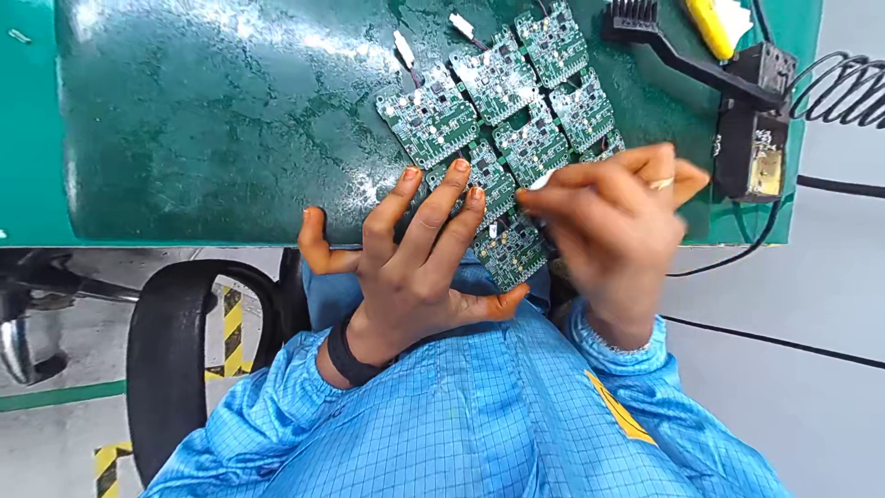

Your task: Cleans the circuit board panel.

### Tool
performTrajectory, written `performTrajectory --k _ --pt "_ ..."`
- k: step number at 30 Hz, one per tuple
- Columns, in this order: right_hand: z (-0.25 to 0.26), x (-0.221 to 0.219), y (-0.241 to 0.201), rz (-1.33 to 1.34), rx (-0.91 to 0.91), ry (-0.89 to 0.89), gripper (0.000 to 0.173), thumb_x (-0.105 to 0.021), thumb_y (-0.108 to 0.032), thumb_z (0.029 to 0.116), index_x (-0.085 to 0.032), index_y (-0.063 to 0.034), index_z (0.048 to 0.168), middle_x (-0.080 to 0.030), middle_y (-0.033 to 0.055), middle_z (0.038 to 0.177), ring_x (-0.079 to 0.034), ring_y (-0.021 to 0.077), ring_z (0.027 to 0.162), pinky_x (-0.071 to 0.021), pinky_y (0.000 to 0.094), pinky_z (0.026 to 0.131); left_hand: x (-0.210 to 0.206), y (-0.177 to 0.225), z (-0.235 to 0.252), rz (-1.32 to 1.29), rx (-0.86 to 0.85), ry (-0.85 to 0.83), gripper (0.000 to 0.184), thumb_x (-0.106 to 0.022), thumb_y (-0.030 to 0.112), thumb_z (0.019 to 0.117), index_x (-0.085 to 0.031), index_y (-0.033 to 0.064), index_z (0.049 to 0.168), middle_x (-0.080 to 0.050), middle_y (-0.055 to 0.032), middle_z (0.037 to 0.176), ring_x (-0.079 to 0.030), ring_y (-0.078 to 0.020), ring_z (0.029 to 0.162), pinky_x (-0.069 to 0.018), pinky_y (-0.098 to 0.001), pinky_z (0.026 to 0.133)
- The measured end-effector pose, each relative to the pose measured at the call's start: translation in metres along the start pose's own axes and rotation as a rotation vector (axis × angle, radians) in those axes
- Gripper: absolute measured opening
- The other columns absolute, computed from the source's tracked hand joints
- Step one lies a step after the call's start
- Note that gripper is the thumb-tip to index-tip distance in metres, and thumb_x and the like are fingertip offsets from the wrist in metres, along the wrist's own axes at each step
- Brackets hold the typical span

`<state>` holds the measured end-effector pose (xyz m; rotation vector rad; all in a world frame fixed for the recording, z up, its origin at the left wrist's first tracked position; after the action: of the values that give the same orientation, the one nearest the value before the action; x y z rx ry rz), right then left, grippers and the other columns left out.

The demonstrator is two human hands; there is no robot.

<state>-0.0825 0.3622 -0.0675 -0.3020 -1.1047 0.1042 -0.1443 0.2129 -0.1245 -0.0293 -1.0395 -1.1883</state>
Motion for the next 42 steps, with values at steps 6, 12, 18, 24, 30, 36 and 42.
performTrajectory --k 6,12,18,24,30,36,42 --pt "0.0 0.009 0.032 -0.001 -0.036 0.022 0.013 -0.068 -0.018 0.0979 -0.078 -0.0107 0.093 -0.072 0.006 0.091 -0.058 0.024 0.096 -0.0317 0.0472 0.09 0.0 0.0 -0.001 0.006 0.0 -0.002 0.086 -0.043 0.09 0.0785 -0.068 0.0221 0.125 -0.059 -0.0001 0.143 -0.035 -0.0215 0.146 -0.0034 -0.0578 0.114" --pt "0.001 -0.004 0.01 0.066 0.009 -0.005 0.012 -0.066 -0.017 0.0984 -0.076 -0.0142 0.092 -0.071 0.0031 0.092 -0.057 0.0215 0.099 -0.0303 0.0462 0.092 -0.001 0.0 -0.001 -0.006 0.002 -0.015 0.087 -0.043 0.09 0.0783 -0.068 0.0214 0.125 -0.059 -0.001 0.142 -0.034 -0.0219 0.146 -0.0035 -0.0575 0.114" --pt "0.003 -0.007 0.003 0.074 -0.006 0.007 0.011 -0.066 -0.016 0.0984 -0.075 -0.0136 0.093 -0.07 0.003 0.091 -0.057 0.0215 0.099 -0.0303 0.046 0.09 -0.002 0.0 -0.001 0.0 -0.007 0.009 0.086 -0.041 0.089 0.0795 -0.068 0.022 0.124 -0.061 -0.0003 0.141 -0.037 -0.0213 0.143 -0.0062 -0.0548 0.114" --pt "0.005 -0.001 0.015 0.026 -0.041 0.015 0.012 -0.067 -0.016 0.0965 -0.077 -0.0124 0.092 -0.071 0.0039 0.089 -0.057 0.0225 0.096 -0.0304 0.047 0.089 -0.002 0.001 0.0 0.008 -0.014 0.009 0.086 -0.042 0.09 0.0785 -0.068 0.0216 0.124 -0.059 -0.0006 0.142 -0.034 -0.0213 0.145 -0.0026 -0.0548 0.115" --pt "-0.002 -0.006 0.007 0.08 -0.075 0.03 0.011 -0.066 -0.015 0.0971 -0.075 -0.0131 0.09 -0.07 0.0025 0.089 -0.057 0.0194 0.097 -0.0309 0.0449 0.091 -0.002 0.001 0.0 -0.007 -0.019 0.012 0.085 -0.043 0.09 0.0782 -0.068 0.0214 0.123 -0.059 -0.001 0.142 -0.035 -0.0208 0.145 -0.0039 -0.0525 0.115" --pt "0.0 0.023 0.026 0.141 -0.069 0.103 0.008 -0.072 -0.019 0.0954 -0.077 -0.0136 0.095 -0.072 -0.0021 0.092 -0.059 0.011 0.099 -0.0355 0.0356 0.096 -0.002 0.001 -0.001 0.005 -0.013 0.009 0.085 -0.041 0.089 0.0794 -0.067 0.022 0.124 -0.058 -0.0004 0.144 -0.034 -0.0214 0.146 -0.0048 -0.0539 0.115" --pt "-0.006 0.015 0.022 0.016 0.002 -0.203 0.014 -0.064 -0.02 0.1004 -0.077 -0.0187 0.094 -0.068 0.0015 0.091 -0.054 0.0223 0.105 -0.0272 0.0476 0.095 -0.003 0.0 -0.002 0.012 -0.02 -0.002 0.086 -0.041 0.091 0.0785 -0.065 0.0229 0.127 -0.055 0.0009 0.145 -0.027 -0.0188 0.149 0.0025 -0.0555 0.116"
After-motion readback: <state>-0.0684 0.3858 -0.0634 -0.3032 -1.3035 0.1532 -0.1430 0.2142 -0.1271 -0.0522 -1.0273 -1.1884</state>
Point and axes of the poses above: each hand's wrist, its own z-axis towards the middle knuckle, its own x-axis out of the back of the hand, y = z × x, the point moved 8 cm from there along z, towards the middle knuckle
